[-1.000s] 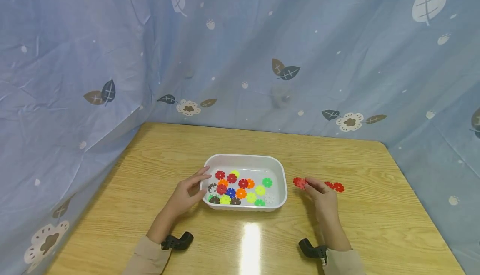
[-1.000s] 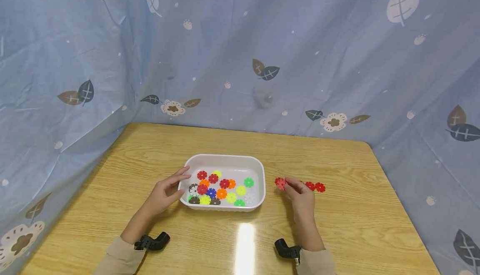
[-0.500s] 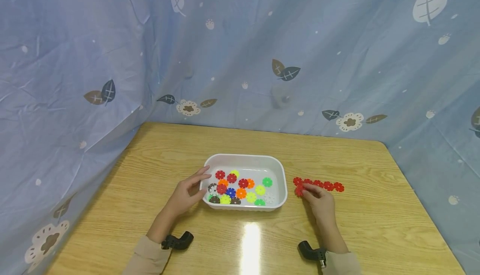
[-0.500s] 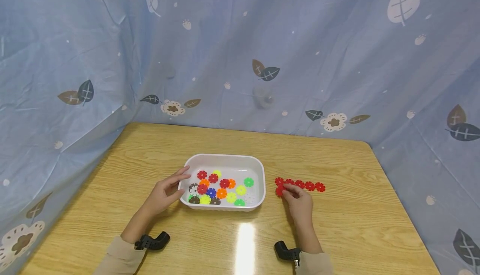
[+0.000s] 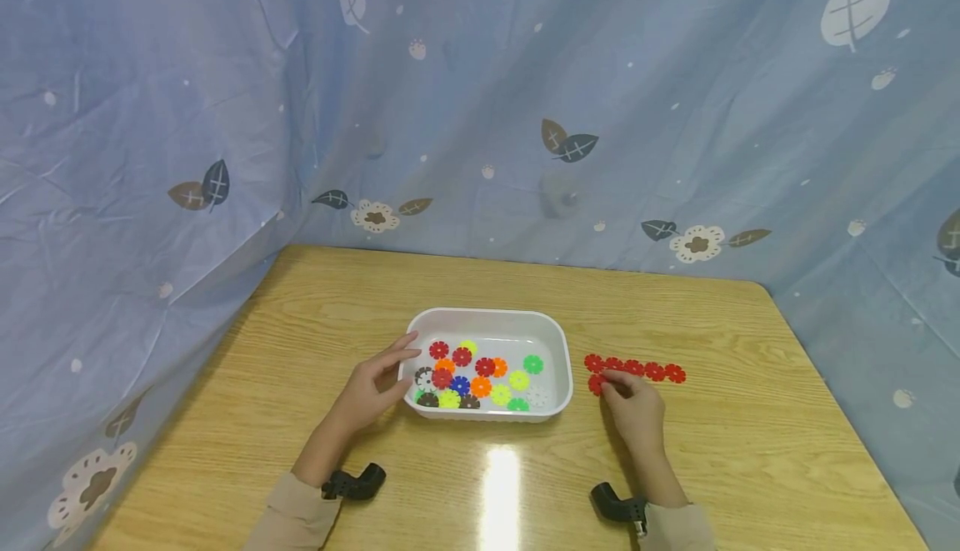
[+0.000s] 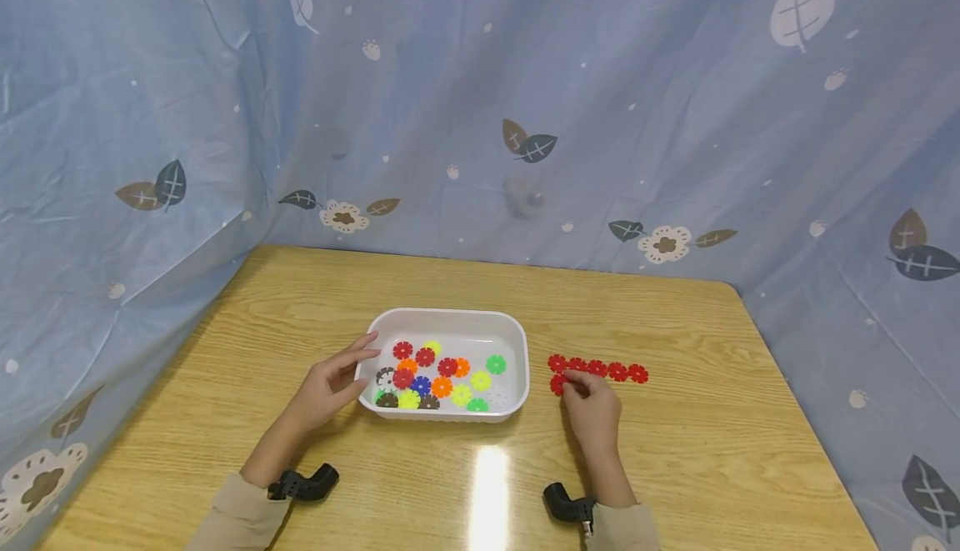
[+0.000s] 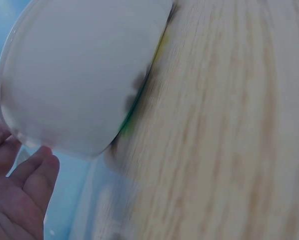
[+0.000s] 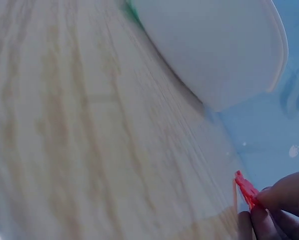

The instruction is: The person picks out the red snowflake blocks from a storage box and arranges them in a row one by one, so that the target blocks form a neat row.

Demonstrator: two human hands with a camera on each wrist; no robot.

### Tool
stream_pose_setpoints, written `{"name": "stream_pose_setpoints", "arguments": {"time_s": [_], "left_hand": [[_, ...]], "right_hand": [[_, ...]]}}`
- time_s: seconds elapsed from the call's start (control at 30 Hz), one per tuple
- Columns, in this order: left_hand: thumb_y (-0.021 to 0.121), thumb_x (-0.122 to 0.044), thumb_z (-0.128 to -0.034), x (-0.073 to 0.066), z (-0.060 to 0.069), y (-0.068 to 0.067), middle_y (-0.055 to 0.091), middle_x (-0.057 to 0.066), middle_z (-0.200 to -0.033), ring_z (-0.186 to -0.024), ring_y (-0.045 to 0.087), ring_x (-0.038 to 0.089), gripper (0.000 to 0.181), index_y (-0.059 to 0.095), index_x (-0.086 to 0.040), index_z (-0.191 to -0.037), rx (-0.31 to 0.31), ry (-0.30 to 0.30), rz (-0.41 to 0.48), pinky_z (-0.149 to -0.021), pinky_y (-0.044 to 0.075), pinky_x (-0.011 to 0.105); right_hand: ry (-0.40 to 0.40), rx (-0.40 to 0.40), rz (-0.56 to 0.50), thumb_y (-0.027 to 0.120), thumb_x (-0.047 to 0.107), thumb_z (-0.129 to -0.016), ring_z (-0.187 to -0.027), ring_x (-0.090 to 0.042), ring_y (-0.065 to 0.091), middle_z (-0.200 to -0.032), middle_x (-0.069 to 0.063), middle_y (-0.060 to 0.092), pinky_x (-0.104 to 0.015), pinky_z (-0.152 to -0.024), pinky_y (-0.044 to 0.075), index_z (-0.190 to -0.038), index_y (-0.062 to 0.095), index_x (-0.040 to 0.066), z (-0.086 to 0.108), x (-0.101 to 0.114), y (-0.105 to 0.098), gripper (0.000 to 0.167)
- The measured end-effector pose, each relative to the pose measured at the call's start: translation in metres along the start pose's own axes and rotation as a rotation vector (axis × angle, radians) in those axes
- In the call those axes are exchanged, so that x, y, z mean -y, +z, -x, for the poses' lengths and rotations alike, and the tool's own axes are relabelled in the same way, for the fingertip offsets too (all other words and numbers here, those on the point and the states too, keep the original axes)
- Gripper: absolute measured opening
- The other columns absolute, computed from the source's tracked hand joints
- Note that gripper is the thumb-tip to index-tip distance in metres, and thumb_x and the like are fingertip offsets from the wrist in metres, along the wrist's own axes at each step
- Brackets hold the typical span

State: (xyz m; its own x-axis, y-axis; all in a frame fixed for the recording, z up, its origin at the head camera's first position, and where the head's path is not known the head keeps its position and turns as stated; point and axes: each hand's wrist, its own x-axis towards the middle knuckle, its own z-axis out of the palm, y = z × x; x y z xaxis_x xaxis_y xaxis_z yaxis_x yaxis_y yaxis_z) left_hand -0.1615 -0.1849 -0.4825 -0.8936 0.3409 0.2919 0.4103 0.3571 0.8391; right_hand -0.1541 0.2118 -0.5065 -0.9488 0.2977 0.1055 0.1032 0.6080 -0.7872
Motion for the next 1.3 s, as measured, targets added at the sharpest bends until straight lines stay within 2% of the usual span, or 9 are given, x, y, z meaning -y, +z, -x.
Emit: {"name": "stream_pose_setpoints", "arguments": {"time_s": [0.1,0.2,0.33,0.5,0.73,0.9,1.13,1.3], "left_hand": [[0.062,0.006,-0.0851,-0.013,0.0,-0.003,0.039,0.024,-0.146,-0.135,0.033,0.044,0.037,0.058,0.006,-0.122,0.002,0.002,-0.006,-0.104,0.038,0.024],[0.062,0.006,-0.0848,-0.023,-0.001,-0.005,0.04,0.025,-0.145,-0.135,0.034,0.043,0.037,0.058,0.005,-0.122,0.008,-0.006,-0.011,-0.104,0.038,0.029],[0.061,0.006,-0.0852,-0.026,-0.001,-0.006,0.039,0.025,-0.145,-0.136,0.034,0.042,0.037,0.058,0.004,-0.122,0.01,-0.018,-0.005,-0.104,0.036,0.025],[0.062,0.005,-0.0852,-0.026,-0.001,-0.006,0.039,0.024,-0.146,-0.136,0.033,0.041,0.038,0.058,0.003,-0.123,0.005,-0.011,0.002,-0.103,0.035,0.02],[0.062,0.005,-0.0851,-0.025,0.0,-0.006,0.04,0.024,-0.145,-0.136,0.033,0.041,0.037,0.059,0.003,-0.122,0.002,-0.007,-0.002,-0.103,0.034,0.018],[0.062,0.006,-0.0848,-0.026,0.0,-0.006,0.04,0.024,-0.145,-0.136,0.034,0.041,0.037,0.059,0.003,-0.122,0.002,-0.008,0.004,-0.103,0.034,0.018],[0.061,0.006,-0.0851,-0.026,-0.001,-0.006,0.039,0.025,-0.146,-0.136,0.033,0.042,0.037,0.058,0.003,-0.122,0.008,-0.004,0.016,-0.103,0.034,0.017],[0.062,0.005,-0.0854,-0.025,-0.001,-0.005,0.04,0.024,-0.146,-0.136,0.033,0.041,0.037,0.059,0.003,-0.122,0.008,-0.003,0.015,-0.103,0.033,0.016]], "right_hand": [[-0.042,-0.032,0.036,0.066,0.006,-0.085,-0.092,-0.03,0.066,-0.101,-0.018,0.07,-0.03,-0.076,0.053,-0.102,0.071,0.0,0.0,-0.001,0.002,0.019],[-0.078,-0.051,0.051,0.067,0.004,-0.083,-0.086,-0.028,0.067,-0.098,-0.017,0.07,-0.024,-0.07,0.053,-0.099,0.072,-0.001,0.0,-0.001,0.003,0.017],[-0.087,-0.052,0.039,0.067,0.003,-0.083,-0.084,-0.028,0.067,-0.097,-0.017,0.069,-0.015,-0.065,0.05,-0.097,0.072,-0.002,0.0,0.0,0.004,0.016],[-0.068,-0.046,0.018,0.066,0.003,-0.084,-0.084,-0.025,0.066,-0.098,-0.017,0.069,-0.013,-0.065,0.049,-0.098,0.071,-0.001,-0.001,0.0,0.003,0.015],[0.015,-0.064,-0.073,0.064,0.009,-0.087,-0.077,0.004,0.055,-0.096,-0.013,0.069,-0.004,-0.063,0.045,-0.104,0.069,0.001,-0.001,-0.005,0.003,0.019],[0.007,-0.074,-0.129,0.064,0.01,-0.088,-0.078,0.013,0.05,-0.101,-0.015,0.068,0.001,-0.067,0.042,-0.108,0.067,0.0,-0.001,-0.007,0.002,0.022],[-0.045,-0.054,-0.252,0.064,0.011,-0.09,-0.087,0.012,0.054,-0.111,-0.018,0.066,0.001,-0.075,0.044,-0.114,0.063,-0.002,0.001,0.002,-0.004,0.027],[-0.031,0.004,-0.34,0.063,0.01,-0.09,-0.099,-0.003,0.06,-0.118,-0.017,0.064,-0.001,-0.08,0.045,-0.118,0.06,-0.001,0.005,0.021,-0.012,0.03]]}}
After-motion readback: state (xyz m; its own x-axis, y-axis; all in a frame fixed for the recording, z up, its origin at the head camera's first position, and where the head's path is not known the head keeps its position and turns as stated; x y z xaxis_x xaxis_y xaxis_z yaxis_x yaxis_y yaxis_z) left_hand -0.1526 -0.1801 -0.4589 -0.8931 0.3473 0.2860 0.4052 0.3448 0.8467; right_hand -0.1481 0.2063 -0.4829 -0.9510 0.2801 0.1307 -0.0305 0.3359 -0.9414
